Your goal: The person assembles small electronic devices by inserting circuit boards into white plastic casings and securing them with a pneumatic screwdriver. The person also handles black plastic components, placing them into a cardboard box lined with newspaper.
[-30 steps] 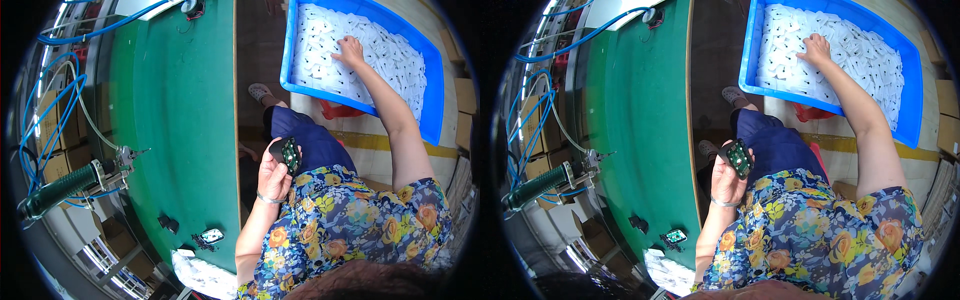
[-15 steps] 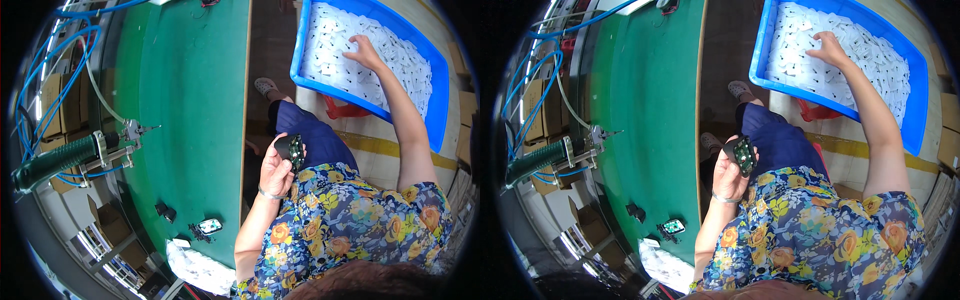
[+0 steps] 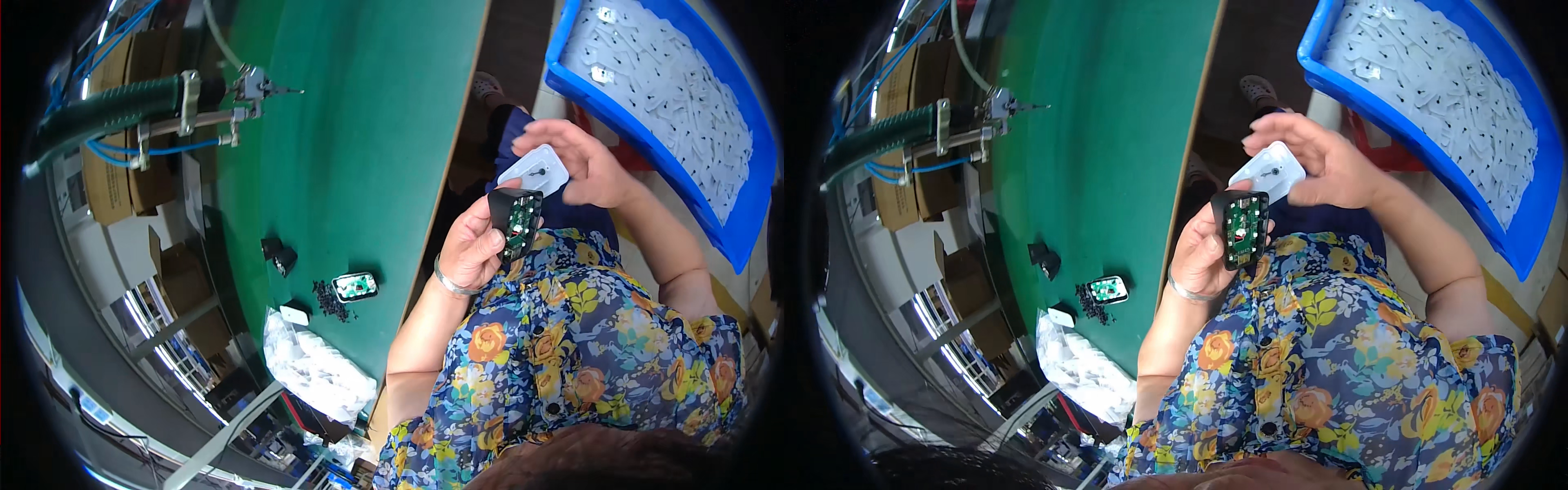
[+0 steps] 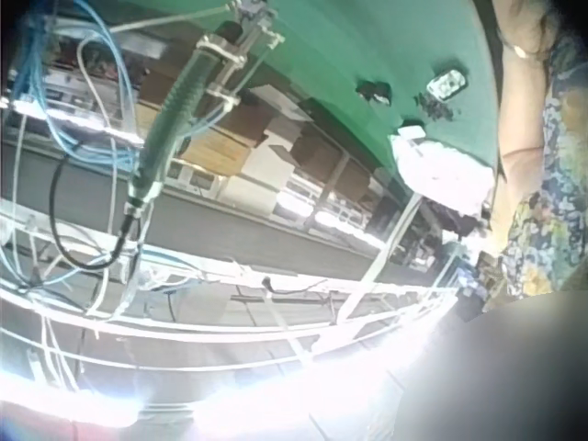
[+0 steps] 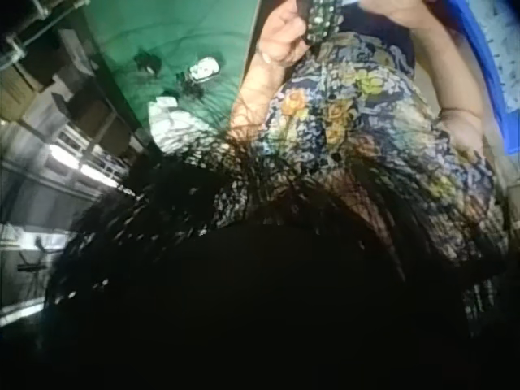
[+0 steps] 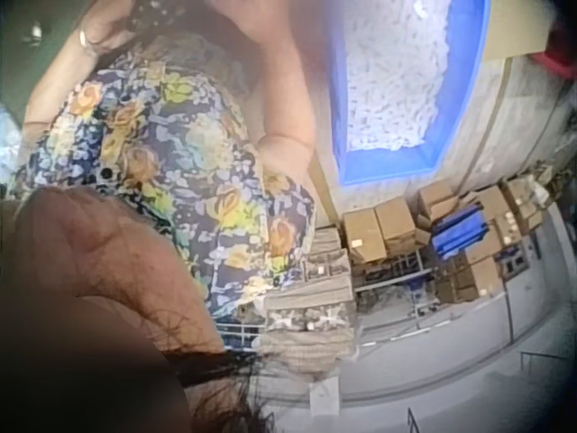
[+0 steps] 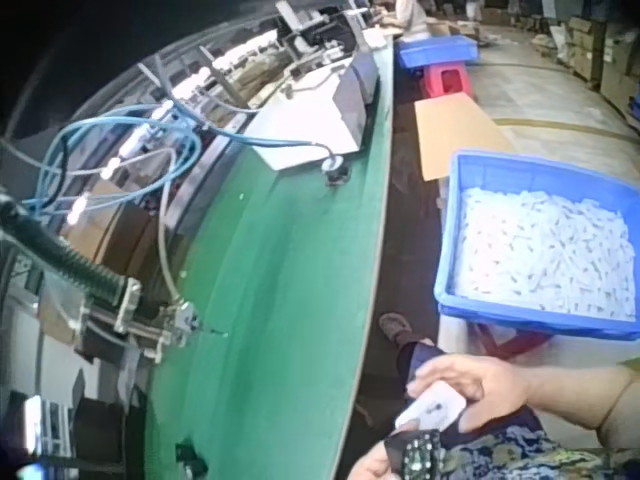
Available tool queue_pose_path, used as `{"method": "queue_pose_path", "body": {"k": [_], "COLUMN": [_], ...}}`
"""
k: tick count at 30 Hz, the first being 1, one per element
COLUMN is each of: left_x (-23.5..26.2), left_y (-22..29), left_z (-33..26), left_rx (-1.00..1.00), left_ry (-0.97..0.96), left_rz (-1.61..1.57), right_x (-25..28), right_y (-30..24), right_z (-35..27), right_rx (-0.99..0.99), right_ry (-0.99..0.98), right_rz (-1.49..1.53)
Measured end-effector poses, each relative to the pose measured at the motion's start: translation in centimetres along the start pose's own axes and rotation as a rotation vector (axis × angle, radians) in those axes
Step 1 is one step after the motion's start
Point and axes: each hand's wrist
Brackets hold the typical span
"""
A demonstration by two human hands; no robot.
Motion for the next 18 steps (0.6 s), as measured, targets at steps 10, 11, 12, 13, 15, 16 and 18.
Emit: {"method": "queue_pose_path", "body": {"k": [10,11,12,13,15,16,18], "left_x": [-0.8,-1.2,-2.4,-2.8,-2.9,-2.8,-2.2], "left_y": [-0.3,-0.1,0.1,0.5,1.4,1.4,0.9], "left_z": [-1.3,-1.4,-1.3,-1.2,-0.8,-0.4,0.0], "left_rx": [-0.327,-0.416,-0.566,-0.603,-0.646,-0.707,-0.719], "left_ry": [0.302,0.375,0.483,0.511,0.550,0.521,0.528], "left_rz": [0.318,0.461,0.723,1.017,1.612,1.637,1.714], "right_x": [-4.6,-4.6,-5.0,-5.5,-6.7,-7.2,-7.5], "right_y": [3.6,3.1,2.8,2.5,1.8,1.4,1.6], "right_z": [3.6,3.7,3.6,3.6,3.5,3.4,3.2], "right_rx": [-0.130,-0.186,-0.252,-0.318,-0.422,-0.450,-0.477], "right_ry": [0.388,0.409,0.420,0.431,0.423,0.375,0.310], "right_rz": [1.041,1.039,1.039,1.036,1.027,1.045,1.048]}}
Point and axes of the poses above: each hand's wrist, its own z-axis towards the middle knuckle, its own x-axis out of the back of the hand, y = z × x, and after that the axes turned 3 degrees about -z, right-handed
